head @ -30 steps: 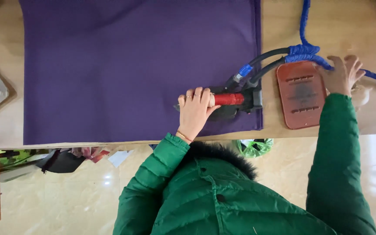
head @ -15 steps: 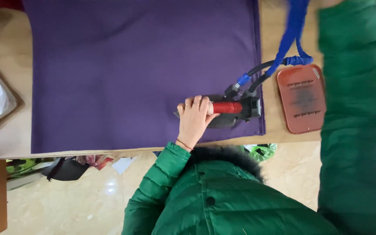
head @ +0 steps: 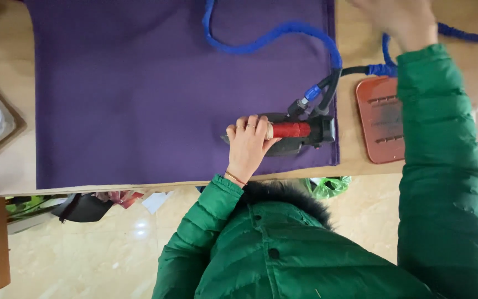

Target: A person is ironing a large piece of purple fabric on a wooden table using a steam iron, smoothing it with their hands between passes.

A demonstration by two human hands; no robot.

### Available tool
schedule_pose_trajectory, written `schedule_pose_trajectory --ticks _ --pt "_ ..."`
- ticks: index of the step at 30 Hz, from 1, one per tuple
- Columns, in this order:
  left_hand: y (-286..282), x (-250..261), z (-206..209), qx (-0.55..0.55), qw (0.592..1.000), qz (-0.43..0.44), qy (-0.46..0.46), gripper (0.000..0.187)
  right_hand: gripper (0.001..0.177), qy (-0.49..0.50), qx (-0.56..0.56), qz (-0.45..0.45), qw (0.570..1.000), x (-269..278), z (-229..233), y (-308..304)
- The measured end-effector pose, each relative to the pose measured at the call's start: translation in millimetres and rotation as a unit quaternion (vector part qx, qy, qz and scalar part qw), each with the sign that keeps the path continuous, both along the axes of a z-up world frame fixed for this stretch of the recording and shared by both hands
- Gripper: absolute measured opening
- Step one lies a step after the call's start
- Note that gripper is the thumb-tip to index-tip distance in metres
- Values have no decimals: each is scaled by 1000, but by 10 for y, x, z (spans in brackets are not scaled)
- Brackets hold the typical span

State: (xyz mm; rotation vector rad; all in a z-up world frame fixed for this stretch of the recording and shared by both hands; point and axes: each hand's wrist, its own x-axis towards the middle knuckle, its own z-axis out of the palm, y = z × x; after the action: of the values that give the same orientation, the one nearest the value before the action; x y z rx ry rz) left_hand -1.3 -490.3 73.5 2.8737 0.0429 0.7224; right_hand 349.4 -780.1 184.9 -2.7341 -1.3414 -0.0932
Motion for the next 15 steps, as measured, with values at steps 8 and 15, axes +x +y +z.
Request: schedule_pose_trajectory --ticks 8,15 --pt "-1 1 59 9 1000 10 -13 61 95 299 -72 -318 897 368 -1361 -905" --pt "9 -9 80 -6 1000 0 6 64 100 241 -142 -288 916 -226 -874 65"
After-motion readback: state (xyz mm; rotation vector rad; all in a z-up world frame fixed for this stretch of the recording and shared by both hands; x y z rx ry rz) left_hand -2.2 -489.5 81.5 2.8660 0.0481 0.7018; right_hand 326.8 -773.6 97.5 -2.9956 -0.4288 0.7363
